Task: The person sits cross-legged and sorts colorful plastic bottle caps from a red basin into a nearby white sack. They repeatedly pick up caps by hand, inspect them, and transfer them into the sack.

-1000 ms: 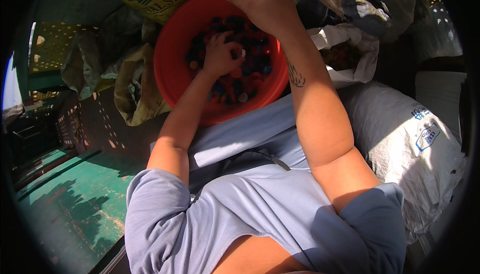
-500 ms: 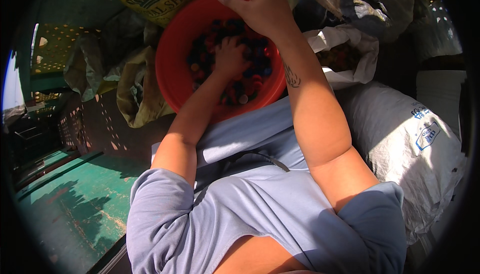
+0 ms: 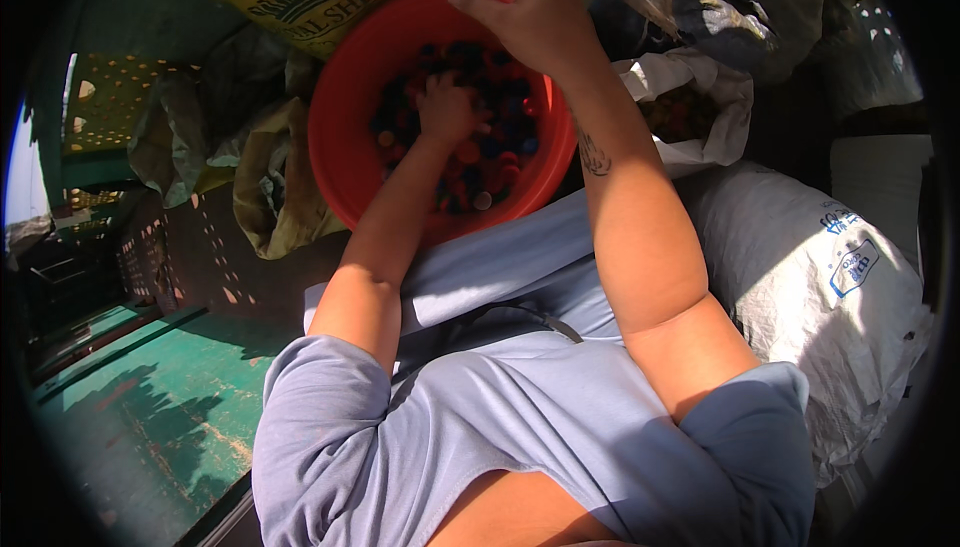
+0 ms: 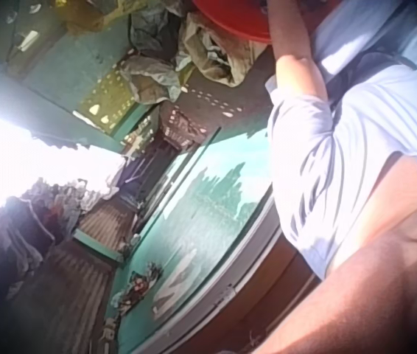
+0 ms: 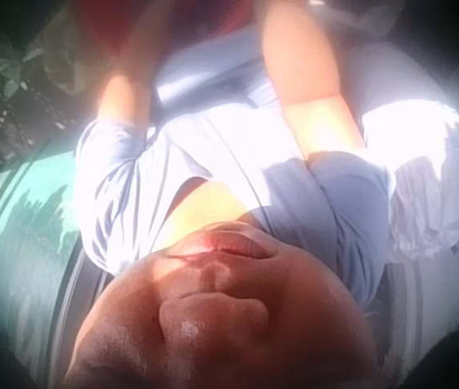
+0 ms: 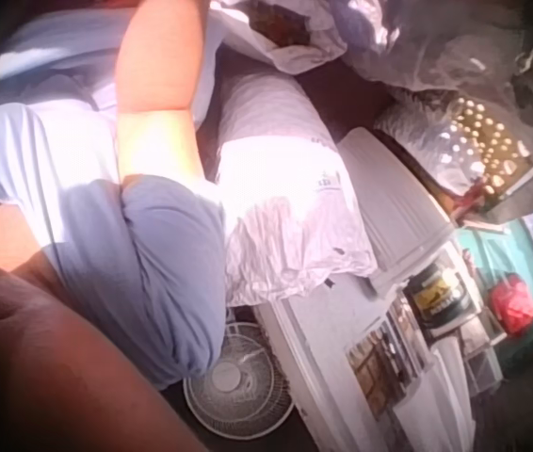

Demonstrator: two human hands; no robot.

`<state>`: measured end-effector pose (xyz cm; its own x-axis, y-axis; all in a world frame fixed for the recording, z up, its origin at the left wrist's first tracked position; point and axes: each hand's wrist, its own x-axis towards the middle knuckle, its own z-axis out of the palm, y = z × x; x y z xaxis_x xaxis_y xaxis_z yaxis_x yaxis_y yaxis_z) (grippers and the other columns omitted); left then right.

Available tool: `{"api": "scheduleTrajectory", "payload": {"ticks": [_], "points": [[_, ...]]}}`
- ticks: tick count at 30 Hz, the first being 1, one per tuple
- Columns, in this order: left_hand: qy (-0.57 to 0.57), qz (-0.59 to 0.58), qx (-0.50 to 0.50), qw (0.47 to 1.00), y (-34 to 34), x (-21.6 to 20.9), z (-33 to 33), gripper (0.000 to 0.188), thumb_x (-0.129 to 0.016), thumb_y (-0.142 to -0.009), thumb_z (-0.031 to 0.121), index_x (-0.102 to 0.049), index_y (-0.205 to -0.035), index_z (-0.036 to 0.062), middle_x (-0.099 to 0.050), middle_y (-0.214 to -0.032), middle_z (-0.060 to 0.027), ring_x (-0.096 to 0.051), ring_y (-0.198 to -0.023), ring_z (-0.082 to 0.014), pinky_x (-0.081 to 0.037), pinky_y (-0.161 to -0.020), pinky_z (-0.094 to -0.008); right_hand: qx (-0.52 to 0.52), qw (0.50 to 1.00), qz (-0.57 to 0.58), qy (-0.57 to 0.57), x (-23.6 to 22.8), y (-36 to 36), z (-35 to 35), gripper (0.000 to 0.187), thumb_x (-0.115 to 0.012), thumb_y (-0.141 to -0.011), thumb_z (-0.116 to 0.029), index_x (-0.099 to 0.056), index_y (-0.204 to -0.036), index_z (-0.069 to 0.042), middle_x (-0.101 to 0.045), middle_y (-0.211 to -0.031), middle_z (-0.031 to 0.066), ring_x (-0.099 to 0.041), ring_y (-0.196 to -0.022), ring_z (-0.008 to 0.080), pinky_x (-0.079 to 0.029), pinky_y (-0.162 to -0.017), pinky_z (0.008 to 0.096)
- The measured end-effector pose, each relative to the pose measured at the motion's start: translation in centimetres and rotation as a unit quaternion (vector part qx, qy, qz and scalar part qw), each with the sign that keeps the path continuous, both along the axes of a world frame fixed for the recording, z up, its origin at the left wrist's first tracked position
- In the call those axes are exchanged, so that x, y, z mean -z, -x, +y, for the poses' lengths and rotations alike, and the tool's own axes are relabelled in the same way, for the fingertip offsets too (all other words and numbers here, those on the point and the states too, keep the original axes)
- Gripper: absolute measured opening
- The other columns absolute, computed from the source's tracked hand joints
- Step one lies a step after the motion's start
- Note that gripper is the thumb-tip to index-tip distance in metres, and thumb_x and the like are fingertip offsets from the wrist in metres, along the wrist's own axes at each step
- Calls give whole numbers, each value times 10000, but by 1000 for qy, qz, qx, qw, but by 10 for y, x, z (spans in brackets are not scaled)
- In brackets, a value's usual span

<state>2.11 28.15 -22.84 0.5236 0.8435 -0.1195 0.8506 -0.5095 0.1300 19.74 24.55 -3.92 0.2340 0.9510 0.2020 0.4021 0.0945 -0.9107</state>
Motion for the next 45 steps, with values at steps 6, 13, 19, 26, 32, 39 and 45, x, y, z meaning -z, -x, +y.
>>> {"api": "scheduleTrajectory", "payload": {"ticks": [6,13,19,26,32,39,45], "points": [[-21,-14,53,998,9,14,8,309,-767,-669,354,-742,-945,218,-516,-1289,-64,-438,-1220,-301,-395,-973,-518,23,998,-35,-56,18,1,5,520,-756,-722,-384,-661,-1117,-59,-688,-1032,167,-666,-957,312,-515,-869,394],[-9,-84,-4,996,15,-8,20,363,-725,-754,382,-706,-1073,211,-547,-1257,-43,-464,-1192,-260,-415,-954,-476,18,995,-53,-79,28,-3,9,550,-761,-715,-387,-654,-1144,-59,-684,-1052,168,-656,-991,318,-505,-898,406],[456,-630,-218,589,31,-76,24,461,-581,-912,344,-499,-1305,118,-569,-1183,10,-497,-1119,-134,-413,-890,-361,-47,987,-142,-53,28,4,2,536,-765,-706,-361,-658,-1161,-99,-646,-1146,128,-596,-1096,302,-480,-942,396],[557,-651,-66,511,32,-94,15,365,-533,-934,312,-507,-1266,162,-572,-1167,41,-505,-1113,-126,-412,-884,-360,-78,973,-185,-116,30,17,2,457,-725,-697,-352,-700,-1086,-114,-628,-1167,104,-573,-1110,308,-457,-979,406],[573,-660,-35,485,40,-88,18,372,-532,-937,282,-508,-1278,137,-589,-1148,23,-532,-1086,-140,-436,-894,-376,-98,963,-235,-86,26,20,2,442,-746,-701,-328,-705,-1078,-101,-618,-1190,142,-576,-1121,320,-475,-958,403],[568,-662,-50,487,40,-87,21,307,-522,-949,244,-557,-1228,121,-617,-1094,3,-564,-1050,-139,-454,-884,-377,-91,957,-263,-81,28,23,3,416,-724,-681,-314,-720,-1030,-86,-643,-1133,120,-604,-1062,311,-498,-917,405],[567,-649,-59,503,37,-97,18,272,-546,-954,292,-579,-1181,147,-623,-1073,22,-563,-1022,-100,-454,-845,-341,-96,955,-277,-36,24,22,3,362,-734,-682,-313,-723,-956,-77,-661,-1051,83,-606,-1032,299,-505,-893,411]]}}
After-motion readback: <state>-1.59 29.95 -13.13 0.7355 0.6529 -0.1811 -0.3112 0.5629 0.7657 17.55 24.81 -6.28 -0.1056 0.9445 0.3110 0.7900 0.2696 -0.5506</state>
